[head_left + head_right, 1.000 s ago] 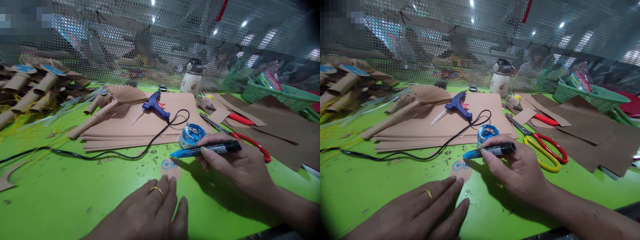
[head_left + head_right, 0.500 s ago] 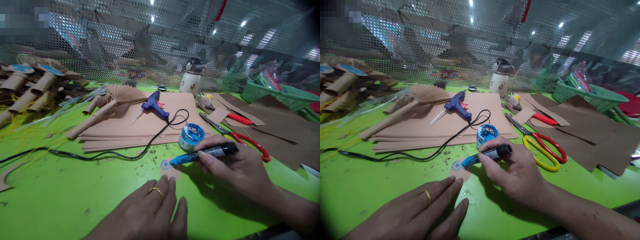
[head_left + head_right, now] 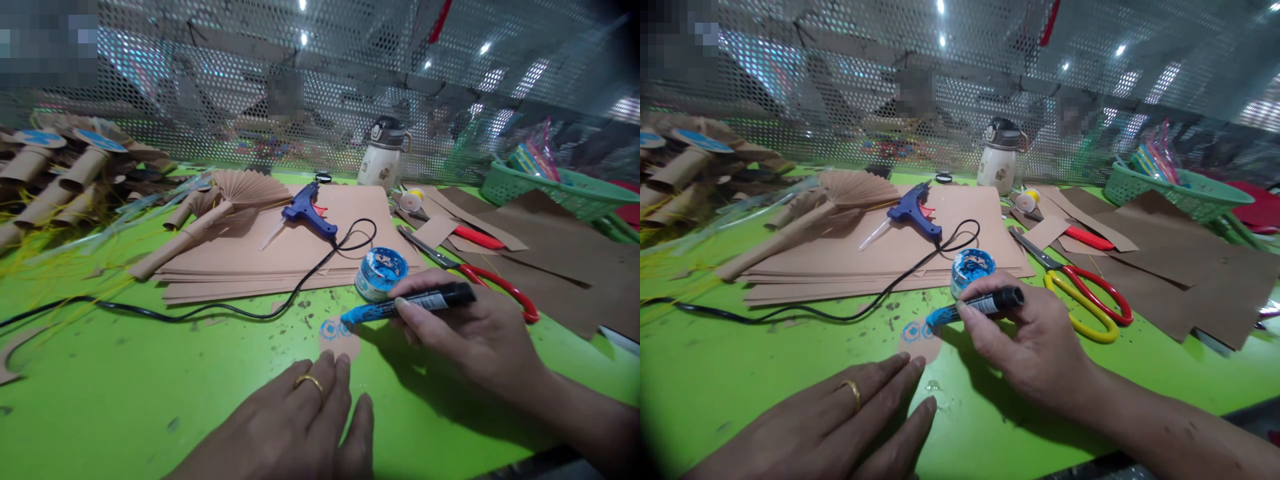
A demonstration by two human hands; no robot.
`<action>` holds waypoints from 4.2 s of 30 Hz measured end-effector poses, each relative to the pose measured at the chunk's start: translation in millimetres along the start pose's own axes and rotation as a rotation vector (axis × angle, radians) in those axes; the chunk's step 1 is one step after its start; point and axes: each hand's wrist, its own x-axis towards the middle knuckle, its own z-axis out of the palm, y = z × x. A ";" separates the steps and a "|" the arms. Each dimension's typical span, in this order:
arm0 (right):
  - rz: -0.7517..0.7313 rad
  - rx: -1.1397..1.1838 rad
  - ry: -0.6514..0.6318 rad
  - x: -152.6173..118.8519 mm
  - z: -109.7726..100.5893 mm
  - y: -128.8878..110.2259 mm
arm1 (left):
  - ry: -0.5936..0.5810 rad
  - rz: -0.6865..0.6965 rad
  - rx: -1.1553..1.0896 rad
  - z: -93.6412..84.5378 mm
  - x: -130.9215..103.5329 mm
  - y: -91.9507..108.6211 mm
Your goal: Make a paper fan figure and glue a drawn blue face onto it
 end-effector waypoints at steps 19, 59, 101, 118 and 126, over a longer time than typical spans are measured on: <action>-0.032 -0.024 0.213 -1.8 -2.7 -0.2 | -0.006 -0.004 -0.053 -1.8 1.9 -3.9; 0.045 0.168 0.248 -1.7 -12.8 -3.5 | -0.052 -0.027 -0.140 -4.2 -1.0 -3.6; 0.000 0.088 -0.056 0.6 -0.7 3.6 | 0.019 -0.002 -0.055 0.6 -0.2 -1.6; 0.014 0.041 0.011 3.4 -1.7 3.4 | -0.022 0.021 -0.039 -0.1 -1.7 -2.6; 0.023 0.067 -0.061 0.7 0.0 4.2 | -0.023 0.000 -0.067 -0.2 -0.9 -2.5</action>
